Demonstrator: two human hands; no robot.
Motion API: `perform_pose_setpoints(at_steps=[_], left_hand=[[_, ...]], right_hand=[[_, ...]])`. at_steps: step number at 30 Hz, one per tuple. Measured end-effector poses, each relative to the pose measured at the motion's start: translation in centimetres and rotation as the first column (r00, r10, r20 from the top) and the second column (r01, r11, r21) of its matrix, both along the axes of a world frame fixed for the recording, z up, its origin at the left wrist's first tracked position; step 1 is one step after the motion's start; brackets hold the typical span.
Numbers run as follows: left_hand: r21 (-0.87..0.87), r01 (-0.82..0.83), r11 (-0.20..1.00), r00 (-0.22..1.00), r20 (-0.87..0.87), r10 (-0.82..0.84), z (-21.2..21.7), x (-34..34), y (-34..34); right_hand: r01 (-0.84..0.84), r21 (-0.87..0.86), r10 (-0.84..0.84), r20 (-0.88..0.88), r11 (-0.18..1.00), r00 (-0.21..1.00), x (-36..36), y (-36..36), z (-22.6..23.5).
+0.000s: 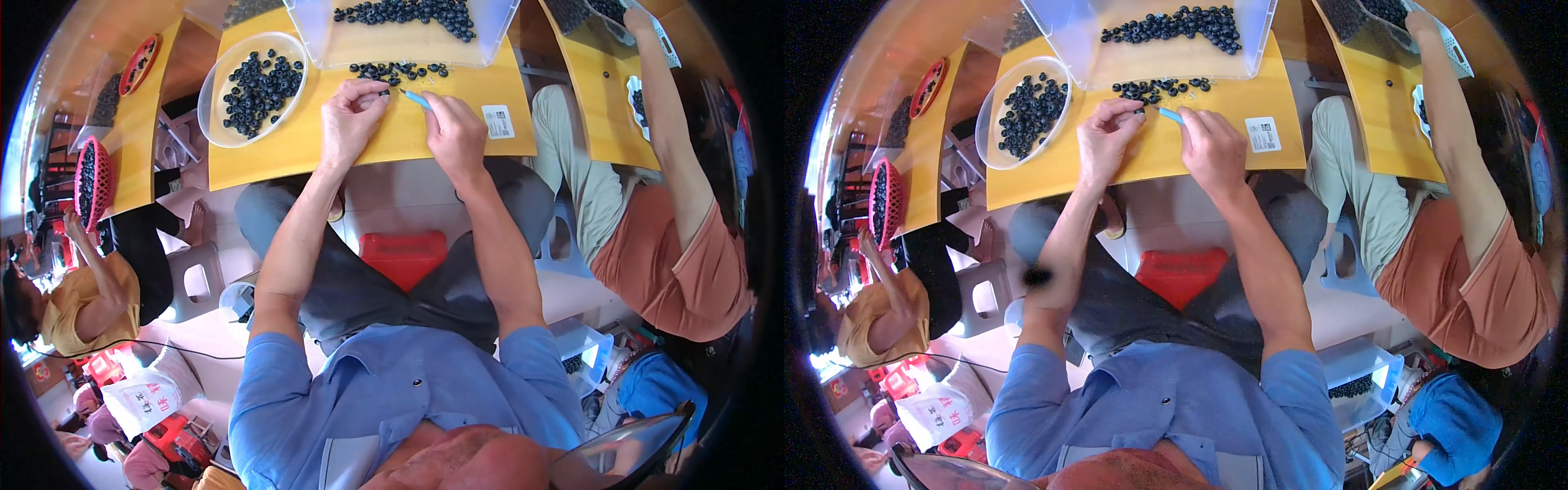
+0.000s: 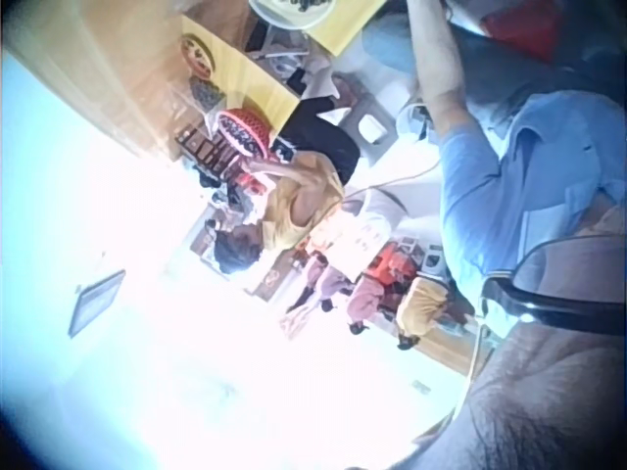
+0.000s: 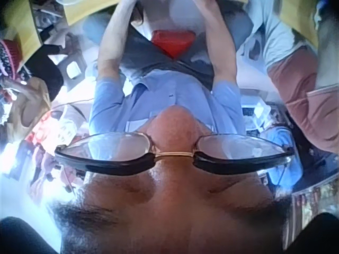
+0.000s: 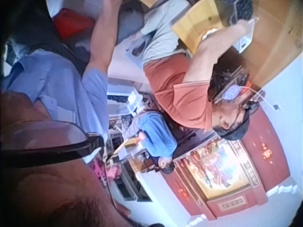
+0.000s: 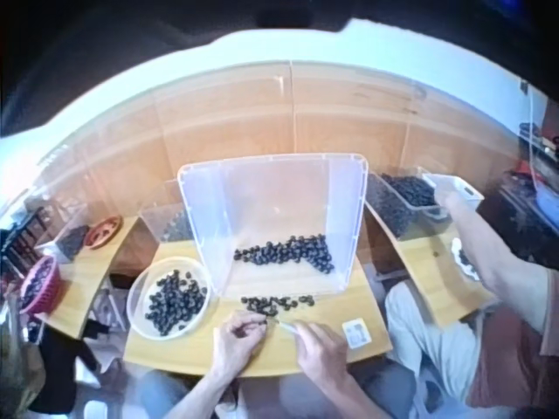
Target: The person takes black fruit from a plastic container, cuts each piece using a small knife, and places the cut fruit onto a plate.
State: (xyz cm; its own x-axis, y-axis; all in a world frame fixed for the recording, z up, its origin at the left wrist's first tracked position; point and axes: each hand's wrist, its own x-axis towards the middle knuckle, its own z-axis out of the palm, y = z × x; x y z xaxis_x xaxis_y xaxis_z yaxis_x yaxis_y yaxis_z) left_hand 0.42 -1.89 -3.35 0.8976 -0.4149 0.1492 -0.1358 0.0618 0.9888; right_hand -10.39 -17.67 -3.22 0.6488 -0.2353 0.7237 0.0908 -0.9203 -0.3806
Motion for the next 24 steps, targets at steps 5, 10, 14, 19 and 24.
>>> perform_pose_setpoints(at_steps=[5,10,14,19,24], left_hand=[[0.067,-0.011,0.998,0.998,0.061,0.007,1.1,-0.8,-0.7],[0.09,0.032,0.995,0.996,0.082,-0.039,0.3,-0.5,-0.5],[0.163,0.056,0.985,0.991,0.114,-0.075,1.1,-0.9,-0.6],[0.154,0.06,0.986,0.988,0.128,-0.081,0.8,-0.7,-0.4],[0.061,0.085,0.994,0.996,0.034,-0.087,1.2,-1.0,-0.2]], right_hand=[[-0.006,-0.06,0.005,-0.012,0.998,1.0,-0.3,0.0,0.2],[-0.022,-0.113,0.023,0.009,0.993,1.0,-0.2,0.0,0.0],[-0.008,-0.162,0.005,-0.017,0.987,1.0,-0.3,-0.1,0.0],[-0.003,-0.177,0.0,-0.018,0.984,1.0,-0.4,0.1,0.0],[0.081,-0.152,-0.101,-0.13,0.985,0.986,-0.3,0.1,-0.3]])
